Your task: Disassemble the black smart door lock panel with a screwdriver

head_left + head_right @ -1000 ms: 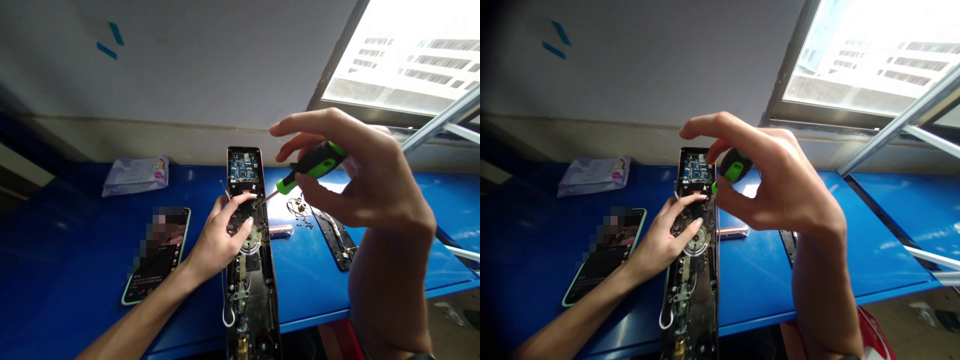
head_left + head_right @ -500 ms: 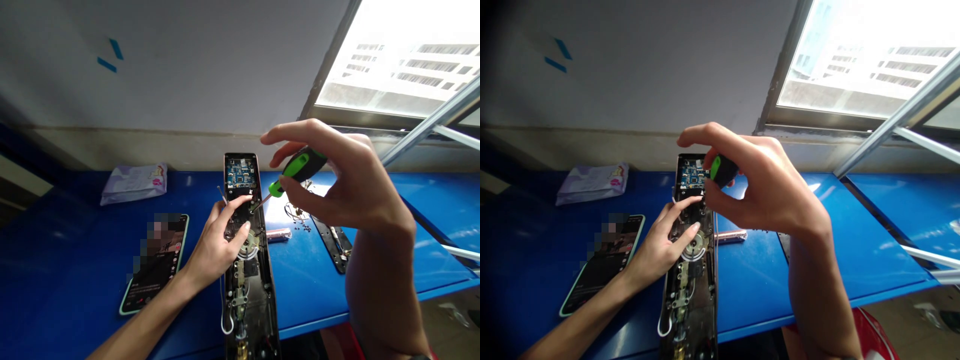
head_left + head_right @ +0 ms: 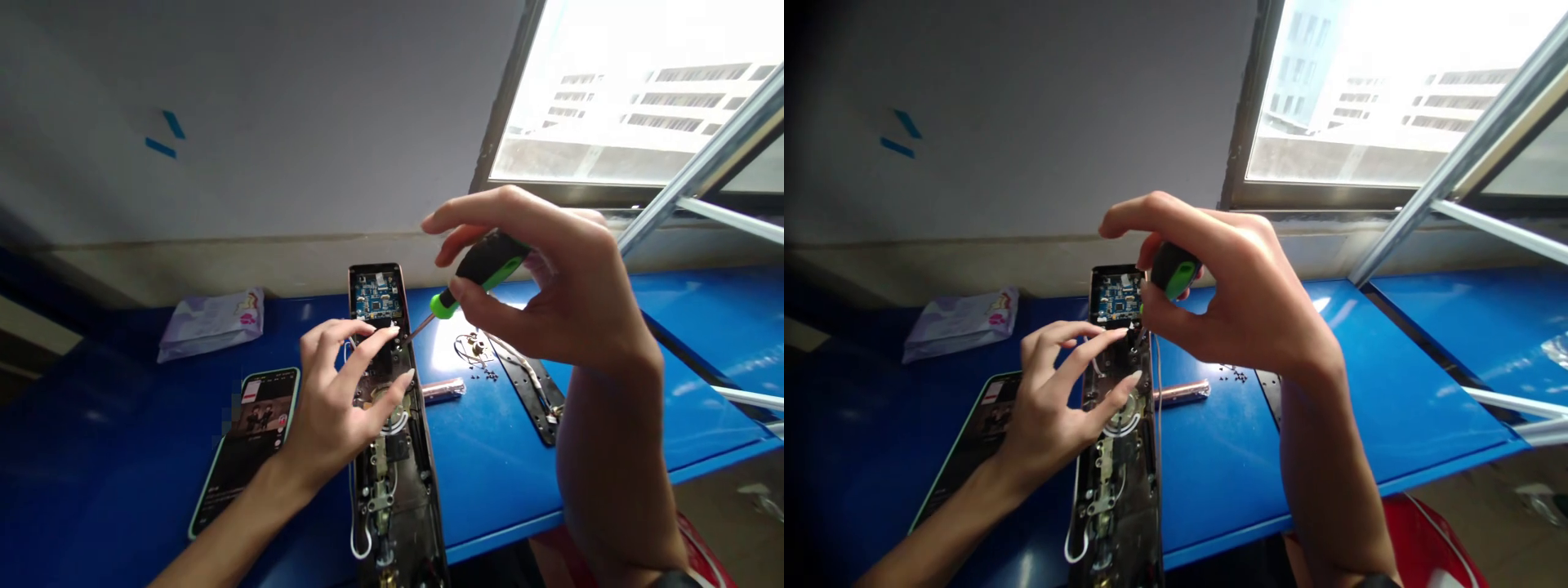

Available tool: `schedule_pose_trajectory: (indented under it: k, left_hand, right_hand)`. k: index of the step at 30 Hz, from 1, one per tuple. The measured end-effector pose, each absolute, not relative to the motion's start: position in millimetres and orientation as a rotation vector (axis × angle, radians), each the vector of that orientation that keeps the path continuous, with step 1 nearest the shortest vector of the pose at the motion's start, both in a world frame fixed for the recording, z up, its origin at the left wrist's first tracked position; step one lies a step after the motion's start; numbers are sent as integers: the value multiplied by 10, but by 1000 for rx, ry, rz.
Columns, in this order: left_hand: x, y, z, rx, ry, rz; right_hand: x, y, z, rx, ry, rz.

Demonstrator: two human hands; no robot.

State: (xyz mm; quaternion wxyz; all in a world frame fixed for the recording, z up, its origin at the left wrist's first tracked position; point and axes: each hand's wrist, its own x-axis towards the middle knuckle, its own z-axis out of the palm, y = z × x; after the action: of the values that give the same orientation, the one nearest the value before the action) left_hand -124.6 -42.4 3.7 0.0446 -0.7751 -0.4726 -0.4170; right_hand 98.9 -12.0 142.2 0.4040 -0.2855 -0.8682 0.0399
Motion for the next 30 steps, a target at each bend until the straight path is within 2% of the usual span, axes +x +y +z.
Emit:
schedule_pose_trajectory:
  k: [8,13,17,30]
  left_hand:
    - [-1038,57,355,-2914,-1127,-961]
    - [-706,376,507,-3111,-870,-359]
    - [-360,573,418,-3146,-736,-14]
    - [-21,672,167,-3217,-700,49]
  right_hand:
    - [1280,-214,1512,-713,-2037,57]
    - [1600,-242,1566,-916,-2048,-43]
    - [1808,-211,1587,-1032,-2149,-14]
    - [1940,-159,1550,-1107,-2205,139]
